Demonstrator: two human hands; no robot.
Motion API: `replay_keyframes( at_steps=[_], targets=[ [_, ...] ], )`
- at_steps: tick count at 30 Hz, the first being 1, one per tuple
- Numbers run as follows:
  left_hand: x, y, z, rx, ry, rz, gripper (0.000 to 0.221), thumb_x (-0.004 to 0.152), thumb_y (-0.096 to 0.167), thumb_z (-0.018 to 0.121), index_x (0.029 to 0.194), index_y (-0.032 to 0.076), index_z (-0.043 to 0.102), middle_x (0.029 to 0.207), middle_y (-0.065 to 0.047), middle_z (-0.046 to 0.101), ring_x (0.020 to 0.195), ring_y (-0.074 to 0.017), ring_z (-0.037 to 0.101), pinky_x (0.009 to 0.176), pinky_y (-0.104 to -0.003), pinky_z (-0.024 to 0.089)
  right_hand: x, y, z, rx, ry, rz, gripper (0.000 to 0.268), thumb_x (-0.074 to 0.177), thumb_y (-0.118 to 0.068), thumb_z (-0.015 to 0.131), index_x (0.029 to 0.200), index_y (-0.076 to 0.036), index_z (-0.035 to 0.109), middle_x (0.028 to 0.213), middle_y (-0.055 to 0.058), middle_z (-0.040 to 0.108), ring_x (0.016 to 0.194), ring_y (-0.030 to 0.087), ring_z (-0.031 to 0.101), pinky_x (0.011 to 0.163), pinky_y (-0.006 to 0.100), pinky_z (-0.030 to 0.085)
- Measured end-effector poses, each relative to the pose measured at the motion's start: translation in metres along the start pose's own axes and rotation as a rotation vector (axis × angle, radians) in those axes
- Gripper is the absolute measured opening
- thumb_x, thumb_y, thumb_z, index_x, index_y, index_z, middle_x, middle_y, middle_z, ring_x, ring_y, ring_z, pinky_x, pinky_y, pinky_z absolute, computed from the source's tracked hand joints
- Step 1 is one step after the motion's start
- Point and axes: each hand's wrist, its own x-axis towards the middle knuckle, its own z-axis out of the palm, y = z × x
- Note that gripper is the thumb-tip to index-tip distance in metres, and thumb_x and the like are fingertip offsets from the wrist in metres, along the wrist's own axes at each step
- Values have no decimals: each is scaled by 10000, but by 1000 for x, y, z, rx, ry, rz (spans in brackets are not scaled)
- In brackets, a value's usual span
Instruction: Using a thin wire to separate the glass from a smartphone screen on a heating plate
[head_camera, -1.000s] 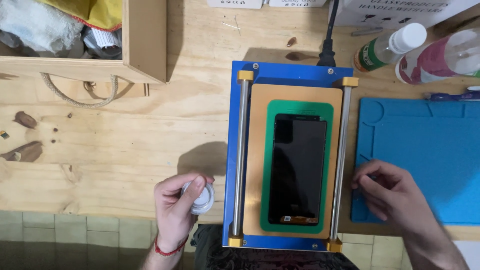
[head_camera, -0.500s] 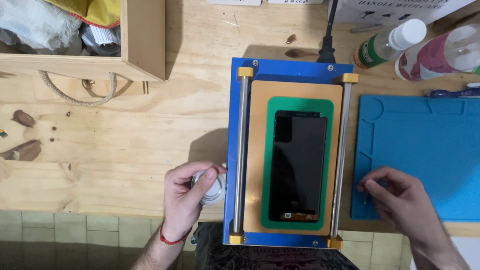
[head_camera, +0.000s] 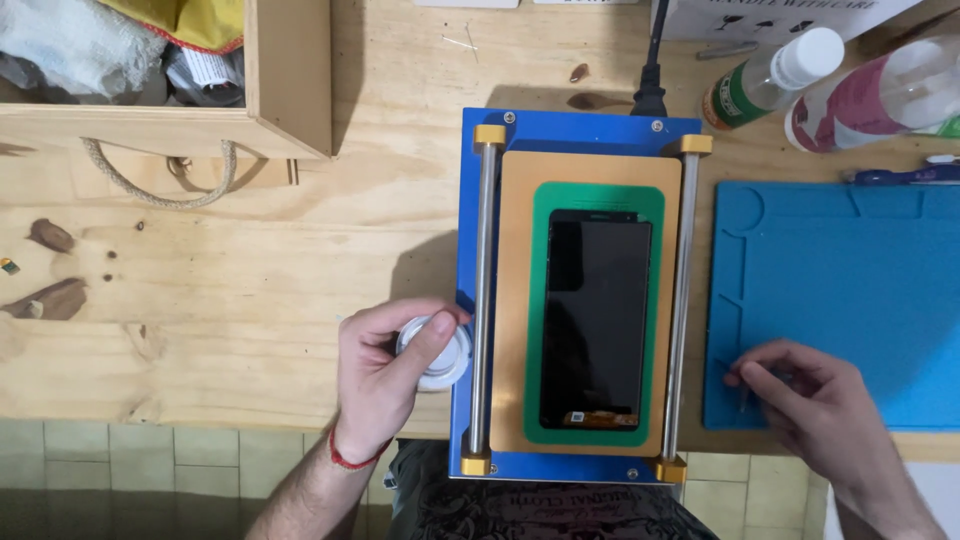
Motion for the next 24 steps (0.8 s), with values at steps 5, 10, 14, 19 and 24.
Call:
replay_keyframes(
  at_steps=[5,10,14,19,24],
  targets=[
    [11,3,1,-36,-32,-2,156,1053,168,739,1027,49,837,895,-47,839,735,-88,726,648,-223,558,13,30,-12,79,-63,-73,190,1091,-1,665,1073,154,773,813,302,722,410,249,347,324,366,254],
    [17,-7,1,-65,-52,6,171,1054,177,730,1010,48,832,896,-45,833,748,-97,726,659,-224,553,14,30,-11,19,-56,-129,221,1091,-53,685,1034,132,793,610,243,591,396,254,376,333,374,271],
    [17,-16,0,-126,-72,38,194,1053,212,735,1008,43,822,841,-38,794,660,-82,646,587,-219,467,15,45,-11,-56,28,-199,171,1074,-35,664,1126,70,789,981,240,815,551,291,551,447,387,444],
    [20,-15,-1,-128,-78,67,215,1060,204,718,998,23,817,801,-50,775,615,-89,604,561,-226,423,17,74,-1,-139,110,-467,97,1018,-29,715,1061,23,785,1015,184,813,792,255,699,550,351,562],
    [25,-11,-2,-135,-122,136,234,1056,214,717,949,23,797,862,-91,797,711,-154,693,660,-269,520,-6,57,22,-356,247,-711,83,964,0,737,1020,-26,792,928,130,796,748,206,723,680,310,584]
  ],
)
